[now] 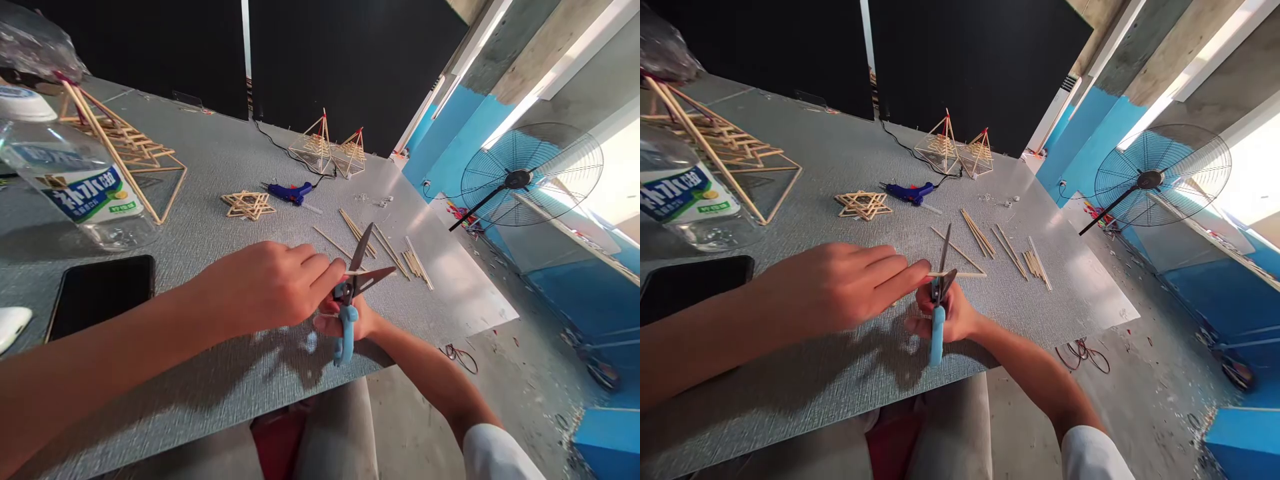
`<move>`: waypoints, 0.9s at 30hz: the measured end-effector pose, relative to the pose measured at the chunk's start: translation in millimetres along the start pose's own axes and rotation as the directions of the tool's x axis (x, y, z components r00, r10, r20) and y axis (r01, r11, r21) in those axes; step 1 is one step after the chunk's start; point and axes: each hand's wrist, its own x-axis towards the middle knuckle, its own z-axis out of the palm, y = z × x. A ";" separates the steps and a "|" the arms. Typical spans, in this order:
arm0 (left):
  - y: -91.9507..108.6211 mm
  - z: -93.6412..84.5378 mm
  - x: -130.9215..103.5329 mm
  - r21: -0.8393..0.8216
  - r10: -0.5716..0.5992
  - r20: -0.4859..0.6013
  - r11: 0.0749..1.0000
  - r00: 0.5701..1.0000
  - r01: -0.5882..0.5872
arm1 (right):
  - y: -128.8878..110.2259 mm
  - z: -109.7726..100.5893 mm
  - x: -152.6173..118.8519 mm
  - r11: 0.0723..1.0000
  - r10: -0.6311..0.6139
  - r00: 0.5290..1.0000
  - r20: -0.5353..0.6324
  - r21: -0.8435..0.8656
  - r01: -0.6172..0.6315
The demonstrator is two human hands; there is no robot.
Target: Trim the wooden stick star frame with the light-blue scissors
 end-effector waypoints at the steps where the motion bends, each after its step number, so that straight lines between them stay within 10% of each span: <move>1: 0.0 -0.1 0.7 -0.021 -0.006 0.000 1.000 1.000 0.006 | 2.8 -0.1 -0.4 1.000 -0.001 1.000 -0.016 -0.004 0.001; 11: -6.2 -16.7 17.1 -0.643 -0.162 0.274 0.702 0.948 0.306 | 11.5 -4.8 4.9 0.996 -0.028 0.997 -0.068 -0.092 0.021; 17: -6.2 -2.9 4.4 -0.311 -0.022 0.036 0.950 0.999 0.032 | -0.5 -2.0 2.8 0.997 -0.035 0.999 -0.020 -0.063 0.034; 27: -1.7 4.1 3.3 0.038 0.055 -0.124 0.998 0.991 -0.050 | 12.6 -1.6 3.0 0.999 -0.044 0.998 -0.037 -0.033 0.043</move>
